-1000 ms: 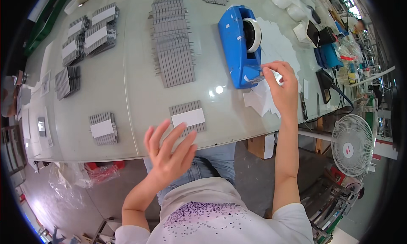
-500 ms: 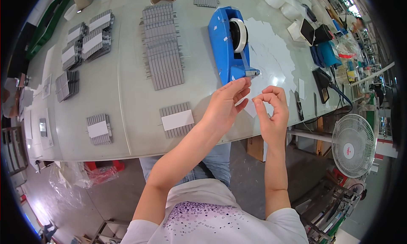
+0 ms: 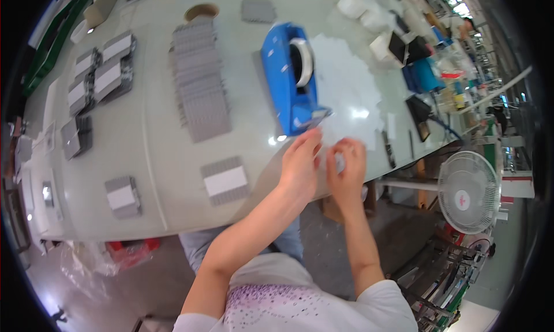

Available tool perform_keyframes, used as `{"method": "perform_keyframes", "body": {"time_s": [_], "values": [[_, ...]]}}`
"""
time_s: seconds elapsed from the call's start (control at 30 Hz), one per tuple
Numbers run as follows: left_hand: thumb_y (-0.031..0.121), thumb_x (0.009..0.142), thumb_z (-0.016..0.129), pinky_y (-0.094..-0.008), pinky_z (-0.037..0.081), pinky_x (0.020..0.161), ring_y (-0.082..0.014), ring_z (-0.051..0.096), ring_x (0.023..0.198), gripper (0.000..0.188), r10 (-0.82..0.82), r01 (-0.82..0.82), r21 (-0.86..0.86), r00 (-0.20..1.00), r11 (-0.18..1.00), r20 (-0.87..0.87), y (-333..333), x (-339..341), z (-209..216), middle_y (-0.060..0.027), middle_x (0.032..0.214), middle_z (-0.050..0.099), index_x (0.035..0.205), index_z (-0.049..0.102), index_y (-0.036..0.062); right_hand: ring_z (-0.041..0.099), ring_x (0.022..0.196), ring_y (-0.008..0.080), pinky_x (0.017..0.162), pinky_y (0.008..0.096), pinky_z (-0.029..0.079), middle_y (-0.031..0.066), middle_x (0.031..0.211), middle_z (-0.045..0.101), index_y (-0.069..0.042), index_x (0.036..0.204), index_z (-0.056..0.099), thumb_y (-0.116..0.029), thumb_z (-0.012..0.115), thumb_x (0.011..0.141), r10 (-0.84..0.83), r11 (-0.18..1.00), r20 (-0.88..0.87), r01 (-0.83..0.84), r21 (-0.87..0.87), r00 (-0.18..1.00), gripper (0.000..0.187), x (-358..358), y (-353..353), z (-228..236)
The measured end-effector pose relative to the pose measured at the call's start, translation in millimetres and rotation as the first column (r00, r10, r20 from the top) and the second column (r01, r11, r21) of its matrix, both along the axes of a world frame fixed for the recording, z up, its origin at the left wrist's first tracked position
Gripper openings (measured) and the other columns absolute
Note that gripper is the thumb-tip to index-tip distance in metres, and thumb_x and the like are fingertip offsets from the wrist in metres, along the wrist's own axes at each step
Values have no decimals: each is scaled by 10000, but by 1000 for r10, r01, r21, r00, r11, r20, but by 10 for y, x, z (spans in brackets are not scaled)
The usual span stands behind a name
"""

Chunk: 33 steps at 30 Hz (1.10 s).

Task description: Applying white paper labels to grey plastic slotted components using a tape dispenser.

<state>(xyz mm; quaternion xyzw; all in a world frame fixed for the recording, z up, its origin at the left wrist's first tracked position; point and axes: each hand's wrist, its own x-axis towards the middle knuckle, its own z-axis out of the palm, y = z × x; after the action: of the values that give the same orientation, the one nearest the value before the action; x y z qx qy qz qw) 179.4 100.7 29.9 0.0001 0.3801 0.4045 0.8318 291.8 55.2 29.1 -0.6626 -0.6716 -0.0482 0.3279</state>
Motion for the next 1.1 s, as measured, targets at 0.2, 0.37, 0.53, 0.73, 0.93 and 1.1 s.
{"method": "perform_keyframes", "body": {"time_s": [0.2,0.37,0.53,0.73,0.93,1.1], "values": [[119,939,628,-266,407,822,-73,516,897,149,202,-179,287,978,941,-54,-367,-530,-84,41,964,576,1079,579,104,632,757,130,661,250,499,81,858,662,4,881,620,18,666,844,-17,945,-636,-196,-262,771,61,-379,-256,173],[119,922,650,-266,416,836,-98,507,899,239,360,-167,521,886,837,-293,-631,-1296,-8,10,979,548,1121,525,75,601,683,101,625,231,482,54,770,643,10,895,651,76,677,806,132,895,-656,-374,-243,743,114,-657,-311,227],[387,737,848,-388,427,947,-196,464,1233,811,405,515,708,585,483,-702,-868,-1726,107,-100,1319,482,1323,413,35,581,600,203,528,292,470,62,729,615,-30,872,681,86,715,726,481,844,-251,-521,-128,840,190,-960,-289,335],[13,795,767,-281,536,797,-163,651,927,369,159,326,500,690,802,-706,-1127,-1744,-70,-117,1028,654,1093,552,-5,613,735,224,600,327,513,49,827,625,-52,972,682,-60,745,731,565,781,-347,-621,-69,749,249,-1093,-362,205],[-58,875,646,-222,534,621,-92,630,666,90,112,367,474,686,800,-719,-1050,-1999,-126,-39,786,641,899,577,-6,609,721,225,599,335,514,53,829,637,-24,927,679,13,706,754,502,820,-419,-570,-48,757,179,-1097,-459,162],[-16,891,639,-229,532,613,-108,639,651,17,122,328,437,667,837,-735,-1099,-2056,41,-69,789,674,894,627,-27,622,702,238,594,342,515,55,811,649,-62,929,693,-14,725,768,518,783,-493,-619,-55,699,171,-1074,-416,201]]}}
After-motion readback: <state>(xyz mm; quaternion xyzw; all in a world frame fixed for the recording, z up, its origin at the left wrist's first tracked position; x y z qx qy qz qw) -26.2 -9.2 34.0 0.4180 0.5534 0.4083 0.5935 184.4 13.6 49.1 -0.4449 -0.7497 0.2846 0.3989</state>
